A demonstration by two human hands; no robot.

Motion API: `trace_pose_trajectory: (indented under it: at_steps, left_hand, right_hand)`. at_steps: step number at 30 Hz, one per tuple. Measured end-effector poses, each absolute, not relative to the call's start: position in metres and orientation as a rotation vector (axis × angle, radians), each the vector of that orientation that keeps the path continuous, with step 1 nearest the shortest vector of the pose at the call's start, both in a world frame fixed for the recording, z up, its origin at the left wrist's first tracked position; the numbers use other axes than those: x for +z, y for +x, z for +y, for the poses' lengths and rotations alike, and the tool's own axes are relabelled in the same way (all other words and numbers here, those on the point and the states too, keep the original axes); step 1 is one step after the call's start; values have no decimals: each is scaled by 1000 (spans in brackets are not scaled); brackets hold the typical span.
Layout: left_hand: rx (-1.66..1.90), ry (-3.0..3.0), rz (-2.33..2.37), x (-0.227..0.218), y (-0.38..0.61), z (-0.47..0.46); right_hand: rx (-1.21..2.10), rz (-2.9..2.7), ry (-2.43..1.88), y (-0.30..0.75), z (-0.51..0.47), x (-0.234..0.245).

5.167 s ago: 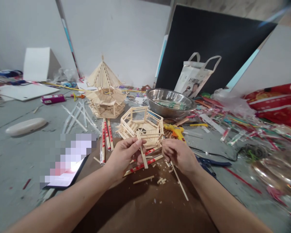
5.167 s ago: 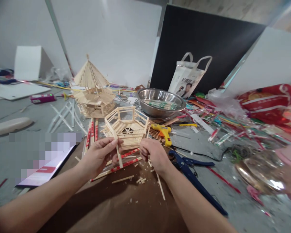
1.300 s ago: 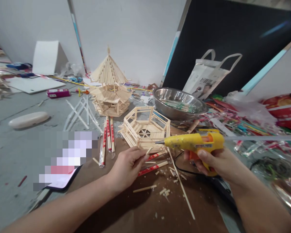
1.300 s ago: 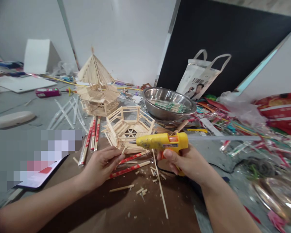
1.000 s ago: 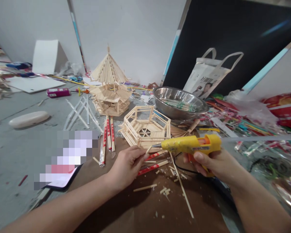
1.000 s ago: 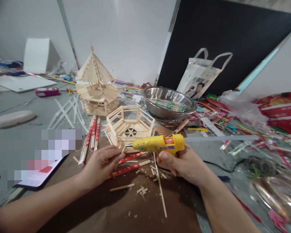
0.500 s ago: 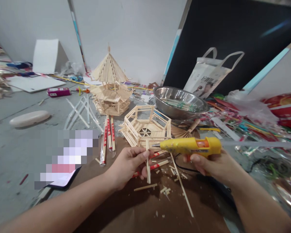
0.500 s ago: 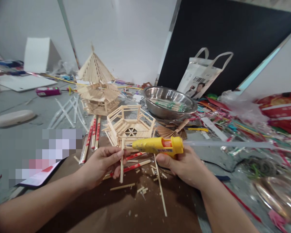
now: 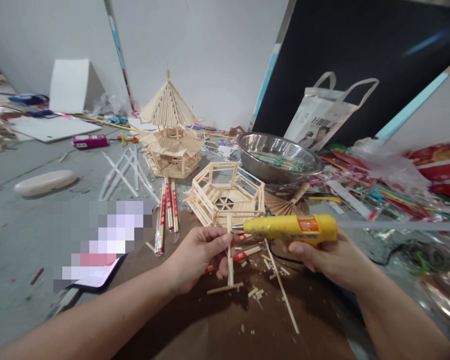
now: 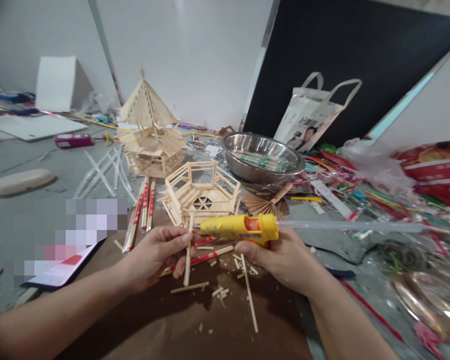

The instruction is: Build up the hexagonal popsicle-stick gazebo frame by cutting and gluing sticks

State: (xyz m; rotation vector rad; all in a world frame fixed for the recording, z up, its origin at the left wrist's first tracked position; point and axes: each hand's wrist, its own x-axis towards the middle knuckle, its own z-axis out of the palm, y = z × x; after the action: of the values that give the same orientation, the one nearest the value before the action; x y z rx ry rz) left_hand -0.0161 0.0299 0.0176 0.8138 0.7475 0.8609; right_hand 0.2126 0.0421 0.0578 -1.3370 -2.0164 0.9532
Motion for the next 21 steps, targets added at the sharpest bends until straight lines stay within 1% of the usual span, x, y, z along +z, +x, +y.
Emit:
trace_pose_trajectory:
  at_steps: [11,21]
  left_hand:
    - [849,848,756,12,-18,30]
    - [831,852,792,17,-17,29]
  right_hand:
    - [922,-2010,-1344,208,43,63]
    - [926,-1928,-1290,202,44,68]
